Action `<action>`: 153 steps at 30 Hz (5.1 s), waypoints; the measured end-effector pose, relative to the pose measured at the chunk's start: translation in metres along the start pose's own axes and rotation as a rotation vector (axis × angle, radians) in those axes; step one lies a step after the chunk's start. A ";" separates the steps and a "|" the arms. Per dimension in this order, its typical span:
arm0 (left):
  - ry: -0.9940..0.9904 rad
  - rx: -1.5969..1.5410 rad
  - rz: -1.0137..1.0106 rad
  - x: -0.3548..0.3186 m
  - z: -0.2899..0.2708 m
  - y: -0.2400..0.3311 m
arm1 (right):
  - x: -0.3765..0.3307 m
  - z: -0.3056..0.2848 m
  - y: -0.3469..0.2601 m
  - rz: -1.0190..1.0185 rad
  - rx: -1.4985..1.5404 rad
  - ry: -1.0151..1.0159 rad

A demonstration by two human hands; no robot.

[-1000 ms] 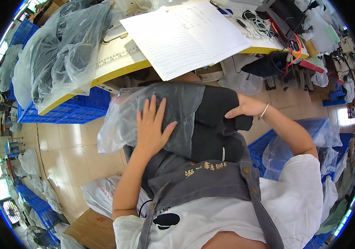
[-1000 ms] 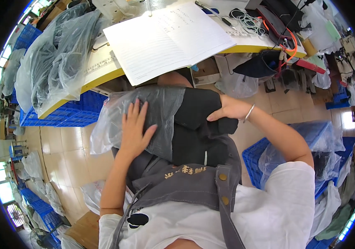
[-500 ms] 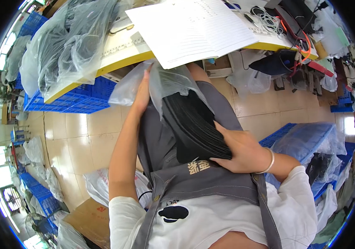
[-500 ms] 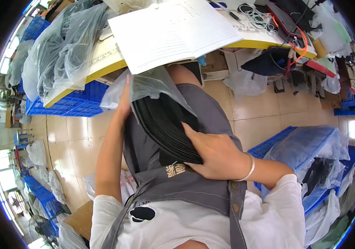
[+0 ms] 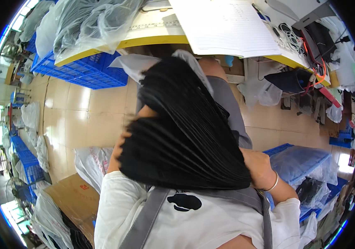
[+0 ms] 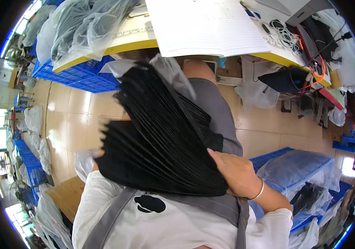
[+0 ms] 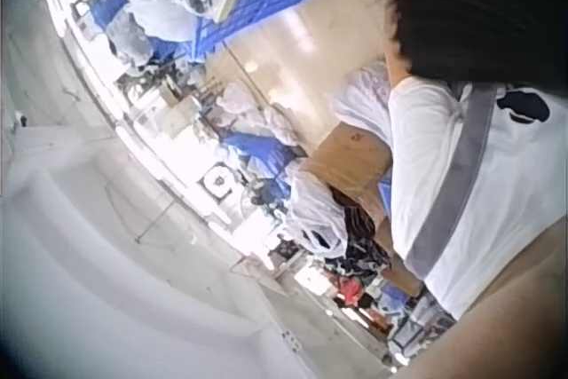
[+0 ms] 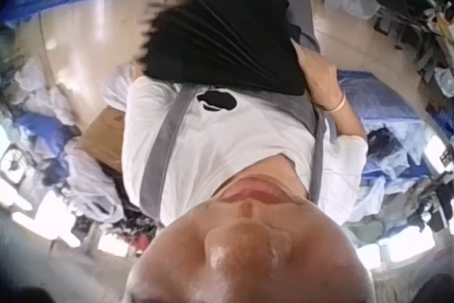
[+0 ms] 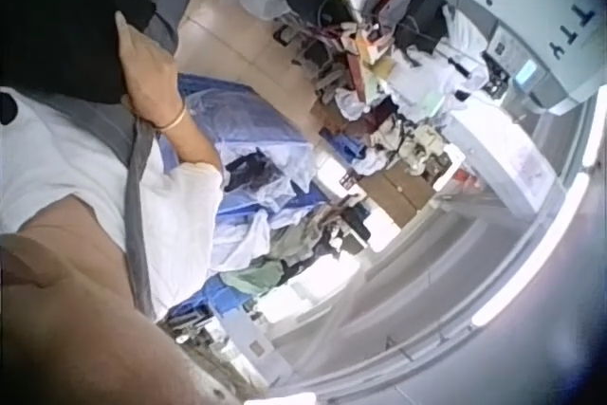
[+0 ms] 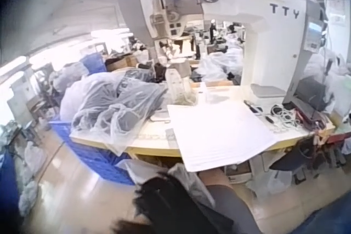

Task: Counting and packing black shoe components into a plastic bag.

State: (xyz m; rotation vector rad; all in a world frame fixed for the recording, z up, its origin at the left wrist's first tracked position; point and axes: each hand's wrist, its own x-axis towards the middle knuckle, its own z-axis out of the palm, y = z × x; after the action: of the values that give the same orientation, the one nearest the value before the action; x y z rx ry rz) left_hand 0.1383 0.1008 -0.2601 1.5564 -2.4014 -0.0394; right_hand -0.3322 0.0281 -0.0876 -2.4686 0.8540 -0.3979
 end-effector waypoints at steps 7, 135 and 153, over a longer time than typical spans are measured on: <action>-0.217 0.121 -0.067 0.108 0.007 0.094 | 0.049 -0.008 0.041 0.312 0.690 -0.081; 0.332 -1.838 -0.431 0.161 -0.108 0.141 | 0.147 0.005 0.000 -0.235 0.825 -0.160; 0.200 -1.630 -0.327 0.195 -0.129 0.155 | 0.136 -0.013 -0.022 0.060 0.564 0.222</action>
State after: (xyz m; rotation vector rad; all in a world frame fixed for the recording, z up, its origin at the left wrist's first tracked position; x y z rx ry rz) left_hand -0.0430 0.0069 -0.0674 0.9017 -1.0773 -1.3760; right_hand -0.2231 -0.0482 -0.0496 -1.8971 0.7694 -0.7831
